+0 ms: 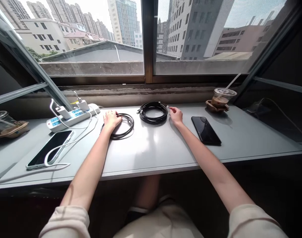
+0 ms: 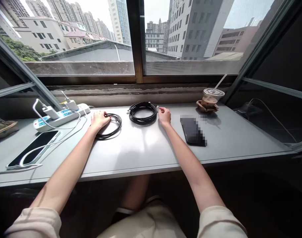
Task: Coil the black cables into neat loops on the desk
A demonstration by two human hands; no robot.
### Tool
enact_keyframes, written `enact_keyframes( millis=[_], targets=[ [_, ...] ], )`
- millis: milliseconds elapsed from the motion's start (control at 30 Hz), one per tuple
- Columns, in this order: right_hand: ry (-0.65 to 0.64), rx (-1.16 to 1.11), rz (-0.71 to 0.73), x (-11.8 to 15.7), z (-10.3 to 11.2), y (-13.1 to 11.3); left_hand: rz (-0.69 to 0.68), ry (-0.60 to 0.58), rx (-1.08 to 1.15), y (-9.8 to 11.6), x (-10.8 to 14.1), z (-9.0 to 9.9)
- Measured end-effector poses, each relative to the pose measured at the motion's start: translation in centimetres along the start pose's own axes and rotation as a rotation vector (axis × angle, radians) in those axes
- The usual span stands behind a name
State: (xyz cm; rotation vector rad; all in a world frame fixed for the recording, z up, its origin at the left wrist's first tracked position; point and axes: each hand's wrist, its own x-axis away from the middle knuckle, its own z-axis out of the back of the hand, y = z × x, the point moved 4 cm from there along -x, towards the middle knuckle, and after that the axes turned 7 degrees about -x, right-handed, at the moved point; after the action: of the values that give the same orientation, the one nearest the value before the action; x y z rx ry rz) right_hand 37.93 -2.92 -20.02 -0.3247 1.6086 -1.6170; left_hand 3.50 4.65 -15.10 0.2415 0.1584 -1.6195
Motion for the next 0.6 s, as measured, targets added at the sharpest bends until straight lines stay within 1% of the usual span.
enact_keyframes(
  millis=[100, 200, 367, 600],
  targets=[
    [0.022, 0.036, 0.04, 0.2, 0.0, -0.3, 0.085, -0.01, 0.023, -1.2, -0.3, 0.1],
    [0.013, 0.066, 0.071, 0.2, -0.1, -0.5, 0.1, -0.053, 0.041, -1.9, -0.5, -0.1],
    [-0.033, 0.096, 0.121, 0.3, -0.4, -0.8, 0.07, -0.074, 0.046, -1.8, -0.6, -0.5],
    [-0.037, 0.113, 0.137, 0.4, -0.2, -1.1, 0.087, -0.122, 0.103, -1.7, -0.7, -0.3]
  ],
)
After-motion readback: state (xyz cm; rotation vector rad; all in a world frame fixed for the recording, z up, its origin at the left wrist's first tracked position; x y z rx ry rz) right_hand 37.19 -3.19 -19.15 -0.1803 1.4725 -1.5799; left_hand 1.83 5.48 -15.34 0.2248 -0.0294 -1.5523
